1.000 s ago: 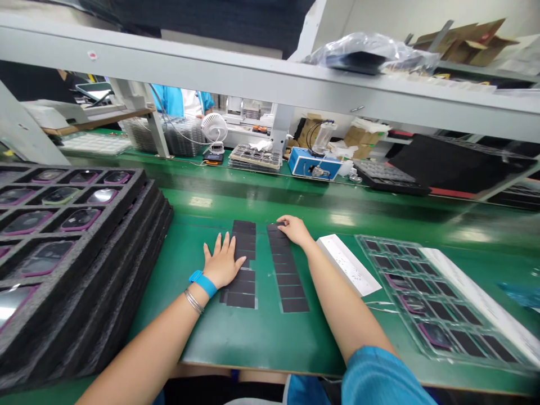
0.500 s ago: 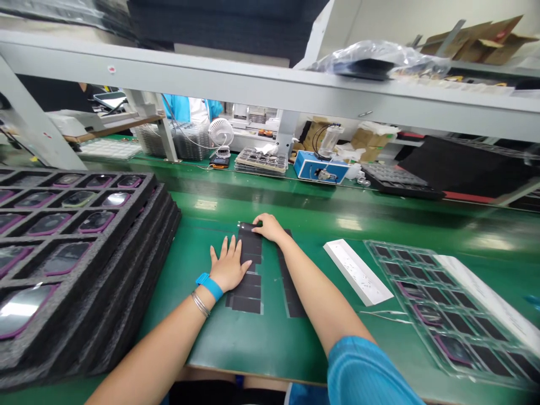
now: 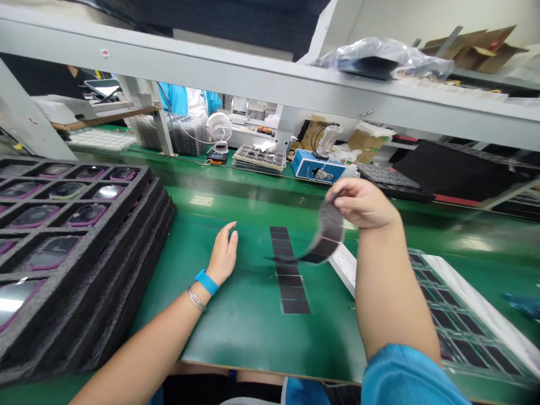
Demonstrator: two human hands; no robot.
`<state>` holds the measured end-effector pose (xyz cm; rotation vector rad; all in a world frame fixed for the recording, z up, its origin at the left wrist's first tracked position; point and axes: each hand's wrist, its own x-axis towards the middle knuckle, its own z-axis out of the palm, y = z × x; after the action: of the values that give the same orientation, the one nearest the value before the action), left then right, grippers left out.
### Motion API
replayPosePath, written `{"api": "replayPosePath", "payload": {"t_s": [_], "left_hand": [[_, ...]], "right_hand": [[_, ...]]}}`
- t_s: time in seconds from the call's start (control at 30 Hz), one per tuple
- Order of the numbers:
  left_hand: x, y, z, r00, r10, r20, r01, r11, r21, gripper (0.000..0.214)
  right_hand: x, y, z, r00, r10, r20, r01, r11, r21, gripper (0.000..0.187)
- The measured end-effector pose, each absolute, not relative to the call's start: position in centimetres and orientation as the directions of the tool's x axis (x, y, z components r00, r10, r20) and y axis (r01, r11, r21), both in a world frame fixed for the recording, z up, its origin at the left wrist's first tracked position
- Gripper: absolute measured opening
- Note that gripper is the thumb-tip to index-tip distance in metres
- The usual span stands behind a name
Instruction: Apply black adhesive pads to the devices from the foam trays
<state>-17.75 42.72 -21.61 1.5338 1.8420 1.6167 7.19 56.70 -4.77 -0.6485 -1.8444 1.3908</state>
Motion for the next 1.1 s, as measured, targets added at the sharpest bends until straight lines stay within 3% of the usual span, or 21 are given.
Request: {"api": "replayPosePath", "payload": {"t_s": [0.07,0.13,0.27,0.33,0.53,0.8,1.1], "left_hand": [[-17.7,42.8,-21.7,-0.403,0.815,0.418,0.516,-0.175,0.839,0.044],[-17.6,43.0,-21.9,-0.397,0.823,0.406,0.508,-0.171,0.844,0.045],[-17.7,43.1,-22.3,-0.376,0.846,0.378,0.516,-0.147,0.844,0.044],[-17.8,43.1,-22.4,-0.357,0.858,0.370,0.535,-0.137,0.834,0.045],[-18.0,43.2,-22.5,-0.333,0.871,0.360,0.565,-0.122,0.816,0.048],[-17.9,43.3,-22.6,-0.304,0.886,0.349,0.585,-0.115,0.803,0.051],[-17.6,43.1,-22.2,-0.250,0.918,0.306,0.502,-0.147,0.852,0.056]], "right_hand": [[8.2,57.0,-4.3,-0.609,0.746,0.268,-0.068,0.288,-0.955,0.032],[8.0,58.0,-5.3,-0.650,0.739,0.176,0.004,0.234,-0.972,0.031],[5.3,60.8,-11.0,-0.676,0.723,-0.142,0.373,0.170,-0.912,0.030],[3.9,62.0,-14.2,-0.638,0.746,-0.192,0.502,0.213,-0.838,0.022],[2.5,63.9,-18.9,-0.646,0.751,-0.133,0.559,0.348,-0.752,0.007],[2.1,64.6,-19.6,-0.620,0.783,-0.046,0.618,0.451,-0.644,0.011],[2.5,61.3,-16.3,-0.627,0.777,0.058,0.532,0.481,-0.697,0.021]]}}
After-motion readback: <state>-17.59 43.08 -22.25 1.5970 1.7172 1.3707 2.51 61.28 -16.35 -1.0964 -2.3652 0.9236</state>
